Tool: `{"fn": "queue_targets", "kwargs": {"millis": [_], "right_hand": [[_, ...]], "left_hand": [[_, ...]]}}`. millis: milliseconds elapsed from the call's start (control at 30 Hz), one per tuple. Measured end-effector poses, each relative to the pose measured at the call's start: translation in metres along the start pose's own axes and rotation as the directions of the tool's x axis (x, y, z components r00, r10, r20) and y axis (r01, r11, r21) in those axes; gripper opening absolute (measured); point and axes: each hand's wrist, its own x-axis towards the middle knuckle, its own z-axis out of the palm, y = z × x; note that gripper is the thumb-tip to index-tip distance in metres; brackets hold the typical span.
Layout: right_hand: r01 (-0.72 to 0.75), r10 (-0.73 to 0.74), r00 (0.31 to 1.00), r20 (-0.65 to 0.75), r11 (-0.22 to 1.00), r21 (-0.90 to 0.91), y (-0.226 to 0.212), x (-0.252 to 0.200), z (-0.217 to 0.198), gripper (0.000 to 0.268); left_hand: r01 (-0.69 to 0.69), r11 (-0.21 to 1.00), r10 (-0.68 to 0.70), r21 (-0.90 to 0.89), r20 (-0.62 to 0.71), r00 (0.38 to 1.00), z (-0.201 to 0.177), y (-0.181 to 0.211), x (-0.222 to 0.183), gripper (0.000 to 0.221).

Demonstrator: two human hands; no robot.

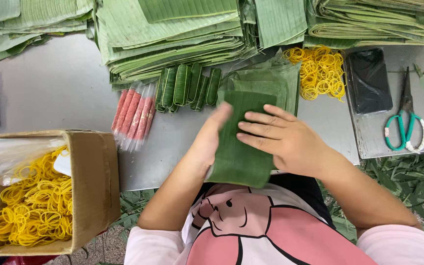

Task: The person wraps pink food items in banana leaves, securing each wrap with a rubber band by hand and then grouping the finished wraps together.

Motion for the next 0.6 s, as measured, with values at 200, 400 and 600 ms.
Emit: {"fn": "queue_targets", "kwargs": {"millis": [200, 400, 600], "right_hand": [[-0.352, 0.615, 0.746, -0.254, 0.688, 0.635, 0.022, -0.042, 0.017, 0.030], [-0.129, 0.859, 0.504, 0.087, -0.025, 0.991, 0.046, -0.074, 0.045, 0.009], [0.183, 0.794, 0.469, -0.386, 0.340, 0.922, 0.044, -0.109, 0.011, 0.015]], "left_hand": [[-0.178, 0.928, 0.141, 0.326, 0.135, 0.981, 0.005, -0.002, -0.007, 0.028], [-0.114, 0.963, 0.099, 0.244, 0.072, 0.993, 0.024, -0.023, -0.008, 0.026], [-0.146, 0.977, 0.093, -0.157, -0.306, 0.948, 0.033, -0.019, 0.008, 0.030]]}}
